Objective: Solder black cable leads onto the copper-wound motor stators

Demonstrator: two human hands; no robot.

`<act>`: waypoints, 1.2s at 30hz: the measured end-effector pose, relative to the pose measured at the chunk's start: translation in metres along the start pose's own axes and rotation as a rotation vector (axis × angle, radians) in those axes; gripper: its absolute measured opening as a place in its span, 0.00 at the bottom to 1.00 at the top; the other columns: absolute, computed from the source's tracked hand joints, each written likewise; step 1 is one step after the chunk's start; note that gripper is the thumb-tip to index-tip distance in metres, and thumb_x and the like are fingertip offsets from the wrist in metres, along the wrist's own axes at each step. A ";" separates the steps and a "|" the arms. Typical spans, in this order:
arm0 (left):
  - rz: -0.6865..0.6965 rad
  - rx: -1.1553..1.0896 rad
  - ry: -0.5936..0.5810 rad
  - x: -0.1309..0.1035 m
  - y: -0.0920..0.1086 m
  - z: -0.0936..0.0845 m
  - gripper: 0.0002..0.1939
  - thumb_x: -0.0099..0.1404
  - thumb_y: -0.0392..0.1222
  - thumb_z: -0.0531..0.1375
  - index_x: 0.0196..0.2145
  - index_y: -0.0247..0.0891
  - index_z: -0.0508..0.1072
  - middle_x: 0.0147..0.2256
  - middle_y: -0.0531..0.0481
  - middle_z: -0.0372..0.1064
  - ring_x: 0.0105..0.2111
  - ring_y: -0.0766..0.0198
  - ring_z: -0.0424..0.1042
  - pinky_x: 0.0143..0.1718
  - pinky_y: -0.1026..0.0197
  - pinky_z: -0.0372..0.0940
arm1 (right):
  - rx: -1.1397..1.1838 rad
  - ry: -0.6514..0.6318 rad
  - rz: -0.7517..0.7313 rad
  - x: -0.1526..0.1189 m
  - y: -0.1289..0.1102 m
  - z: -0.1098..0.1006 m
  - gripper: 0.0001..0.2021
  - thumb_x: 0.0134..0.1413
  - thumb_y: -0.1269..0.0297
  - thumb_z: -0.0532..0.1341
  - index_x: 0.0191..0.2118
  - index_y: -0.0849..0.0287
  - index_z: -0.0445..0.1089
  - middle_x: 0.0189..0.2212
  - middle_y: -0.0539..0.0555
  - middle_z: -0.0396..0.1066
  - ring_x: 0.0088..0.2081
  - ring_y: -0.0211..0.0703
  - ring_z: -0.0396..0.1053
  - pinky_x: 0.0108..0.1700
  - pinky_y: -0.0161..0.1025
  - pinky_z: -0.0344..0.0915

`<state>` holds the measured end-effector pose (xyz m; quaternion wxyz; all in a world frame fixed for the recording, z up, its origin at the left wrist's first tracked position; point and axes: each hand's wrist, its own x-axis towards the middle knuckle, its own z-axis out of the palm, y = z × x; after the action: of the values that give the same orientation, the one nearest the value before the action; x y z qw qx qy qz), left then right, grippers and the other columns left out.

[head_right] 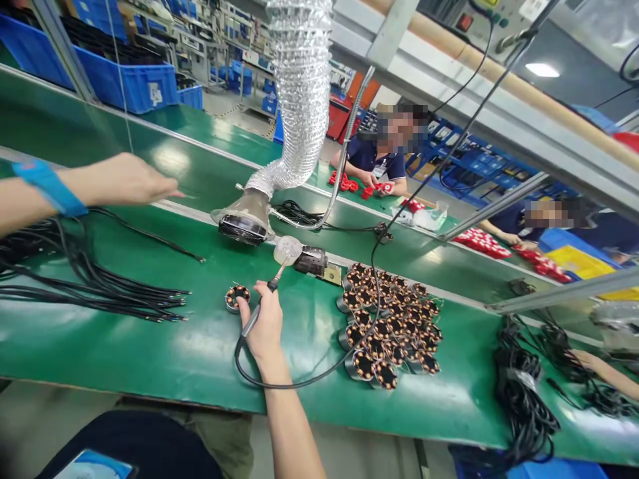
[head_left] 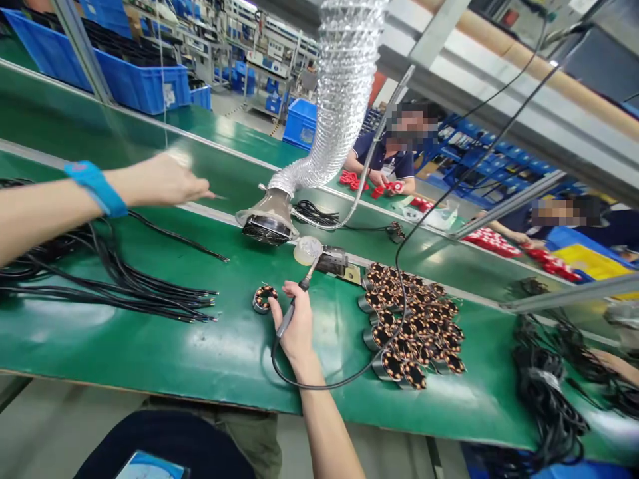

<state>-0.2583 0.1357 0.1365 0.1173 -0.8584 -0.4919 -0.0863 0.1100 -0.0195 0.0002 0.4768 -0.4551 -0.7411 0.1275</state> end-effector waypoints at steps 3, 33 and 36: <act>0.136 0.126 -0.173 -0.031 0.038 0.033 0.24 0.75 0.52 0.47 0.33 0.32 0.72 0.27 0.48 0.71 0.27 0.64 0.66 0.32 0.64 0.57 | -0.006 -0.026 -0.004 0.000 -0.003 0.001 0.15 0.61 0.62 0.63 0.50 0.57 0.61 0.48 0.61 0.69 0.49 0.49 0.70 0.49 0.46 0.71; -0.086 -0.505 0.205 -0.051 0.081 0.019 0.21 0.72 0.50 0.51 0.48 0.35 0.76 0.40 0.45 0.75 0.38 0.61 0.71 0.41 0.60 0.64 | 0.108 -0.080 0.076 0.004 0.003 0.018 0.16 0.58 0.64 0.65 0.50 0.56 0.63 0.48 0.58 0.68 0.49 0.45 0.70 0.51 0.43 0.70; -0.289 -0.524 0.428 -0.043 0.076 -0.007 0.21 0.68 0.53 0.56 0.44 0.34 0.79 0.34 0.49 0.75 0.31 0.65 0.68 0.35 0.63 0.62 | 0.072 -0.102 0.106 0.009 -0.002 0.019 0.16 0.59 0.63 0.64 0.50 0.56 0.63 0.46 0.56 0.68 0.46 0.44 0.70 0.49 0.42 0.70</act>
<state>-0.2145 0.0612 0.1230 -0.0199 -0.7434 -0.5337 -0.4027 0.0919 -0.0085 -0.0031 0.4470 -0.4690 -0.7344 0.2023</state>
